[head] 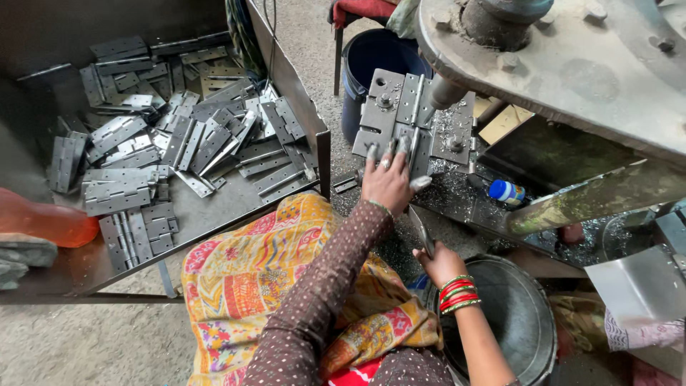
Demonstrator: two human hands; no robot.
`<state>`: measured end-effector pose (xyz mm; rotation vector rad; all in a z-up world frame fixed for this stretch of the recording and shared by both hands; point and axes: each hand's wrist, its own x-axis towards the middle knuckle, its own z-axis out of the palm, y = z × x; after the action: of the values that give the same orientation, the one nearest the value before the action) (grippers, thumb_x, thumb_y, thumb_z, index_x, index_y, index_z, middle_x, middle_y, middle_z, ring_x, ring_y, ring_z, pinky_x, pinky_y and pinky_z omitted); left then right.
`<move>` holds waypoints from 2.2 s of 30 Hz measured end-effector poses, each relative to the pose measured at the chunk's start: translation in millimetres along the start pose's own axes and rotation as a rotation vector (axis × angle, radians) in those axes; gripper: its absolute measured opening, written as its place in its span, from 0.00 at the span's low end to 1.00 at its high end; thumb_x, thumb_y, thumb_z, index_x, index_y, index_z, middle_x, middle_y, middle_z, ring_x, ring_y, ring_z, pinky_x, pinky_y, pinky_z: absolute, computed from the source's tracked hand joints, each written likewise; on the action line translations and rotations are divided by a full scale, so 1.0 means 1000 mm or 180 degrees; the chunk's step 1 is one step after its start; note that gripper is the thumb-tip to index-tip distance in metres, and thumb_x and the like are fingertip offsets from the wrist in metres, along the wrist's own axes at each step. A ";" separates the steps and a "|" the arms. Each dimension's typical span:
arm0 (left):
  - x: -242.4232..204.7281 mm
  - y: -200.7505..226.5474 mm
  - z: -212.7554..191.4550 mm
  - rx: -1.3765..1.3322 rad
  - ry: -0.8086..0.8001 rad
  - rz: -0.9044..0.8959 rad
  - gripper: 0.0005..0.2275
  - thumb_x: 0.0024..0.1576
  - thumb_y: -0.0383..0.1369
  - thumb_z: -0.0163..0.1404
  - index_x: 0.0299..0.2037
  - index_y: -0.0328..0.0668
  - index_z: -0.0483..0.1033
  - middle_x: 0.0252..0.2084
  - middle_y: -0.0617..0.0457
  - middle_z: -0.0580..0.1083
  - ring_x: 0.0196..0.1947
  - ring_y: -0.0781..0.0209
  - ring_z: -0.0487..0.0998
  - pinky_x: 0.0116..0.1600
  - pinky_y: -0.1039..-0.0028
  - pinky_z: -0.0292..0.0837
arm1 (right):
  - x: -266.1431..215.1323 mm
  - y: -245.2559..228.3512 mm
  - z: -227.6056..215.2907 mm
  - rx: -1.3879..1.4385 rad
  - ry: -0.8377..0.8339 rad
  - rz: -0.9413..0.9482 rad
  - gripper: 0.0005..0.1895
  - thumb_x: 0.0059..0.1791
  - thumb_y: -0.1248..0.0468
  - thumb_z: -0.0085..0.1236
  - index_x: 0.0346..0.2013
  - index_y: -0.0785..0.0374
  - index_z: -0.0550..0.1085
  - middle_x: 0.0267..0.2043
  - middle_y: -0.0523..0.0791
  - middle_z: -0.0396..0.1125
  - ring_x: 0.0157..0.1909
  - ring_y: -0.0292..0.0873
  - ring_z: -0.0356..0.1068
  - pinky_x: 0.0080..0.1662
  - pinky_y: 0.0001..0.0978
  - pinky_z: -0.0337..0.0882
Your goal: The person sits on the floor and repeatedly picks up metal hinge pieces from a bin, places them into a punching machine, and operates the lever to punch holes. The person handles each piece one at a time and returns the finished pieces to the bin.
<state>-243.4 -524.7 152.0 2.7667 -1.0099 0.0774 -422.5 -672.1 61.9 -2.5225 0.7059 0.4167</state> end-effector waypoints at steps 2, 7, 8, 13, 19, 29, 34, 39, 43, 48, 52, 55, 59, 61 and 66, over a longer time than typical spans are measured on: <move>0.021 -0.003 0.000 -0.0197 -0.0232 -0.0113 0.27 0.61 0.55 0.41 0.57 0.39 0.73 0.69 0.47 0.62 0.70 0.48 0.60 0.73 0.42 0.40 | 0.001 0.001 -0.001 -0.0113 0.0053 0.0027 0.26 0.47 0.42 0.58 0.42 0.63 0.75 0.35 0.59 0.74 0.42 0.64 0.75 0.47 0.54 0.73; 0.037 -0.008 0.005 -0.0207 -0.0031 -0.0137 0.23 0.61 0.48 0.43 0.56 0.38 0.75 0.69 0.47 0.63 0.69 0.49 0.61 0.71 0.41 0.46 | 0.004 0.009 0.013 -0.0113 0.0171 -0.0078 0.25 0.46 0.43 0.58 0.42 0.63 0.75 0.32 0.59 0.74 0.38 0.63 0.76 0.43 0.53 0.74; 0.037 -0.006 0.007 -0.0217 -0.0072 -0.0133 0.22 0.60 0.47 0.45 0.55 0.38 0.75 0.68 0.46 0.63 0.69 0.50 0.61 0.71 0.42 0.47 | 0.006 0.013 0.017 -0.0063 0.0188 -0.0100 0.25 0.47 0.44 0.57 0.42 0.62 0.75 0.31 0.59 0.74 0.37 0.62 0.76 0.42 0.53 0.74; 0.033 -0.009 0.014 -0.0157 0.0087 -0.0196 0.20 0.58 0.43 0.47 0.54 0.39 0.76 0.67 0.47 0.64 0.67 0.50 0.62 0.70 0.41 0.49 | 0.011 0.024 0.065 0.0147 0.0499 -0.0062 0.25 0.48 0.44 0.55 0.42 0.65 0.73 0.31 0.58 0.74 0.34 0.63 0.76 0.39 0.53 0.75; 0.030 -0.007 0.016 -0.0185 0.0341 -0.0184 0.19 0.59 0.42 0.46 0.55 0.39 0.76 0.67 0.48 0.66 0.67 0.50 0.64 0.70 0.43 0.53 | 0.014 0.029 0.061 0.0194 0.0272 -0.0087 0.26 0.49 0.45 0.56 0.40 0.69 0.72 0.31 0.59 0.72 0.34 0.63 0.75 0.38 0.52 0.74; 0.040 -0.010 0.017 -0.0188 0.0276 -0.0172 0.20 0.58 0.43 0.45 0.55 0.40 0.74 0.67 0.47 0.64 0.67 0.49 0.62 0.70 0.43 0.47 | 0.011 0.015 0.040 0.0198 -0.0393 0.0455 0.24 0.53 0.45 0.50 0.39 0.66 0.72 0.28 0.54 0.74 0.31 0.59 0.76 0.34 0.52 0.77; 0.027 -0.008 0.017 -0.0255 0.0150 -0.0176 0.19 0.60 0.43 0.45 0.52 0.38 0.75 0.67 0.47 0.65 0.68 0.49 0.63 0.70 0.45 0.50 | 0.002 0.033 0.088 0.0603 0.0514 -0.0273 0.22 0.48 0.46 0.56 0.34 0.64 0.75 0.27 0.56 0.72 0.32 0.61 0.74 0.36 0.51 0.72; 0.032 -0.012 0.010 -0.0342 0.0518 -0.0087 0.16 0.58 0.41 0.47 0.47 0.38 0.78 0.64 0.47 0.68 0.65 0.48 0.66 0.70 0.43 0.51 | 0.027 0.033 0.062 0.0232 0.0126 0.0031 0.26 0.48 0.43 0.57 0.34 0.66 0.75 0.28 0.56 0.73 0.33 0.60 0.75 0.38 0.52 0.73; 0.026 -0.011 0.018 -0.0337 0.0597 -0.0077 0.15 0.60 0.39 0.45 0.49 0.39 0.78 0.63 0.48 0.69 0.63 0.49 0.68 0.73 0.42 0.48 | 0.026 0.036 0.035 -0.0070 -0.0089 0.0041 0.28 0.46 0.41 0.58 0.34 0.66 0.76 0.29 0.57 0.74 0.35 0.61 0.76 0.41 0.52 0.74; 0.029 -0.010 0.022 -0.0161 0.0537 -0.0098 0.16 0.59 0.37 0.44 0.52 0.38 0.76 0.63 0.46 0.68 0.63 0.48 0.68 0.71 0.43 0.46 | 0.028 0.043 0.076 0.0229 0.0314 0.0023 0.24 0.47 0.43 0.56 0.39 0.62 0.75 0.31 0.57 0.73 0.36 0.62 0.76 0.41 0.55 0.74; 0.038 -0.006 0.022 -0.0279 0.0547 -0.0115 0.17 0.59 0.37 0.43 0.54 0.37 0.75 0.63 0.47 0.69 0.63 0.49 0.68 0.72 0.45 0.49 | 0.042 0.059 0.132 0.0060 0.0756 0.0244 0.23 0.49 0.44 0.55 0.42 0.61 0.72 0.31 0.59 0.72 0.38 0.67 0.73 0.41 0.59 0.72; 0.033 -0.011 0.019 -0.0293 0.0478 -0.0086 0.18 0.60 0.38 0.40 0.55 0.37 0.73 0.64 0.46 0.67 0.63 0.47 0.67 0.68 0.43 0.51 | 0.044 0.058 0.153 0.0122 0.0834 0.0026 0.23 0.50 0.44 0.54 0.42 0.61 0.72 0.31 0.58 0.73 0.36 0.66 0.73 0.40 0.58 0.72; 0.022 -0.012 0.014 -0.0232 0.0034 -0.0093 0.19 0.64 0.35 0.38 0.61 0.35 0.71 0.66 0.47 0.67 0.64 0.51 0.68 0.71 0.44 0.54 | 0.042 0.050 0.121 0.0400 0.0419 0.0179 0.24 0.49 0.44 0.55 0.38 0.63 0.72 0.29 0.57 0.73 0.32 0.62 0.74 0.37 0.54 0.73; 0.026 -0.013 0.009 -0.0142 0.0036 -0.0048 0.18 0.63 0.35 0.39 0.59 0.36 0.72 0.66 0.46 0.66 0.65 0.50 0.66 0.69 0.43 0.54 | 0.033 0.050 0.086 0.0296 -0.0180 0.0369 0.24 0.52 0.43 0.50 0.41 0.63 0.70 0.29 0.55 0.74 0.31 0.60 0.76 0.35 0.53 0.76; 0.048 -0.007 0.017 0.0073 -0.0220 -0.0149 0.13 0.62 0.33 0.39 0.50 0.40 0.76 0.68 0.46 0.65 0.69 0.51 0.64 0.71 0.48 0.56 | 0.023 0.049 0.053 -0.0169 -0.0050 -0.0001 0.28 0.50 0.40 0.54 0.36 0.65 0.72 0.28 0.55 0.73 0.31 0.56 0.76 0.36 0.49 0.75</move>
<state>-201.9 -553.2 139.5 2.8302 -0.9658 -0.0134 -439.2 -689.9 -9.8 -2.5661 0.6972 0.4605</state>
